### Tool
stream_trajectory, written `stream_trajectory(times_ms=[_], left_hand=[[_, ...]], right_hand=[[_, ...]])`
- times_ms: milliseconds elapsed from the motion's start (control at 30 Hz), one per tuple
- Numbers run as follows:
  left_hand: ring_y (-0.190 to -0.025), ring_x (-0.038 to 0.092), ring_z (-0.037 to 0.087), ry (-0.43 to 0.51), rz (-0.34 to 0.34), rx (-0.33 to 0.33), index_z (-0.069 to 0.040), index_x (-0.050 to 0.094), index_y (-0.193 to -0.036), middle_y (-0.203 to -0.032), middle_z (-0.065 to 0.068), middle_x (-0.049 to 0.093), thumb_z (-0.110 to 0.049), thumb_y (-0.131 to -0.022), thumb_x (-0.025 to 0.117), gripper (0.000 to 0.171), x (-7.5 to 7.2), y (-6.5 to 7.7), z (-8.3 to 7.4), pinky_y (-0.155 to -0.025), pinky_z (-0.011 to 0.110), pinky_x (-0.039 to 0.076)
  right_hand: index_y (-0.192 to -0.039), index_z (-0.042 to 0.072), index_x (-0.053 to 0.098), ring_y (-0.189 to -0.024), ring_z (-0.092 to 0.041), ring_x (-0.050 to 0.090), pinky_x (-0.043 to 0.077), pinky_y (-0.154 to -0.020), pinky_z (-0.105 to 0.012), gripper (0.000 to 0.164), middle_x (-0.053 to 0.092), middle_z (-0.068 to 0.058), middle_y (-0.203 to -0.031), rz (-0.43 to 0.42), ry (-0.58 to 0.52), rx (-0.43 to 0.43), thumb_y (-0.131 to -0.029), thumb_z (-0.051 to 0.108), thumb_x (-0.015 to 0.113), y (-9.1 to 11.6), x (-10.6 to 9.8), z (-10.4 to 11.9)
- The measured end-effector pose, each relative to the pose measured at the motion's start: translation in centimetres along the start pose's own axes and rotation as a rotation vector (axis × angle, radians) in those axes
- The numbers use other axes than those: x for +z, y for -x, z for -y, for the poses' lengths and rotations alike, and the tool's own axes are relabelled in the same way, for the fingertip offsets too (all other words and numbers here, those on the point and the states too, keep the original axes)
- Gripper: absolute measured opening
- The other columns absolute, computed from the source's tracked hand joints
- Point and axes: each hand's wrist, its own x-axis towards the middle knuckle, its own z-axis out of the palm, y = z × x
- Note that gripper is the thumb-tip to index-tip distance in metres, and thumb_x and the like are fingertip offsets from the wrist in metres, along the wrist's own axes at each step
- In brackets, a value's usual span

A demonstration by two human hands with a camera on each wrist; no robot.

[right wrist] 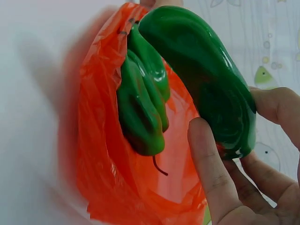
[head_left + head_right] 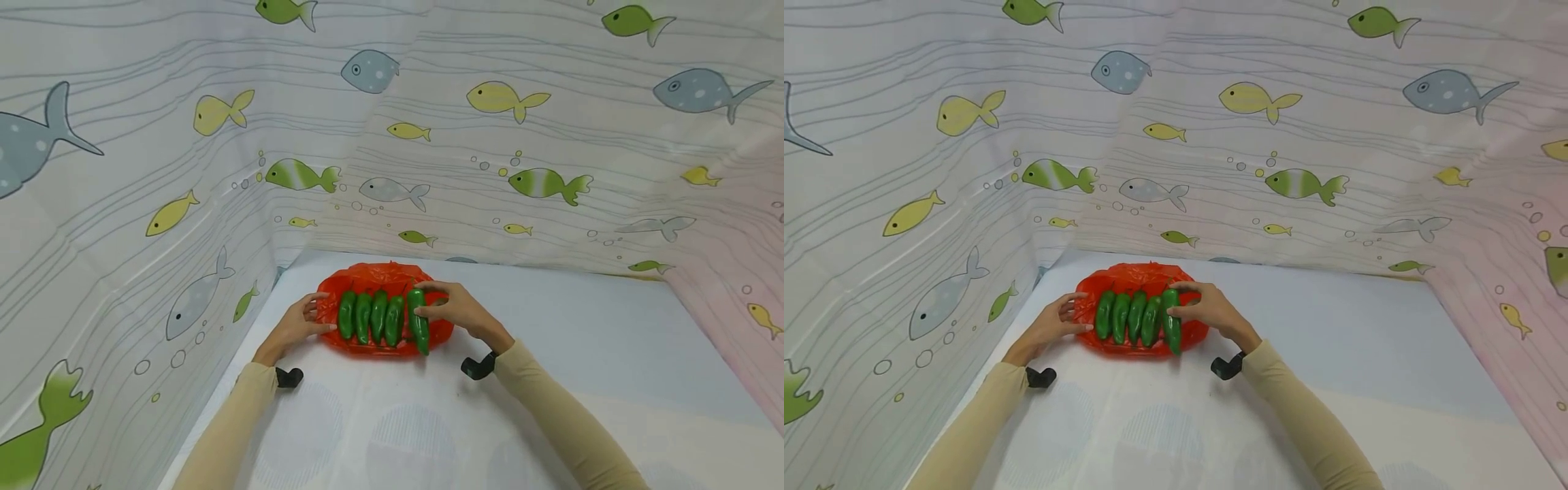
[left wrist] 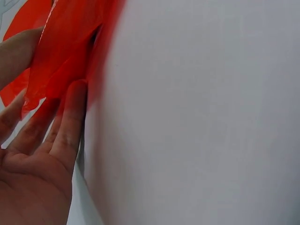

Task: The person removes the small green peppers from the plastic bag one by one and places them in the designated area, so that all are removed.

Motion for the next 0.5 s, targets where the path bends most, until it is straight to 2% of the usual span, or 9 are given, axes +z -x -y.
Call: stream_trajectory(times_ms=[233,500], left_hand=[[-0.124,0.052,0.036,-0.025,-0.018,-0.015,-0.019,0.049,-0.149,-0.145,0.019,0.048,-0.013,-0.084,0.087,0.076,0.0,0.0,0.2,-0.099,0.042,0.05],[-0.128,0.051,0.037,-0.012,-0.007,-0.021,-0.02,0.049,-0.15,-0.148,0.018,0.046,-0.014,-0.083,0.088,0.077,0.0,0.2,0.3,-0.104,0.048,0.048]], right_hand=[[-0.142,0.023,0.061,-0.107,-0.022,0.069,0.05,-0.103,-0.054,0.06,0.061,-0.008,-0.138,-0.052,0.021,-0.014,-0.088,0.034,0.084,0.7,-0.9,-0.1],[-0.144,0.02,0.059,-0.113,-0.024,0.068,0.051,-0.103,-0.052,0.063,0.061,-0.007,-0.14,-0.086,0.02,-0.011,-0.088,0.034,0.084,1.2,-2.1,-0.4]])
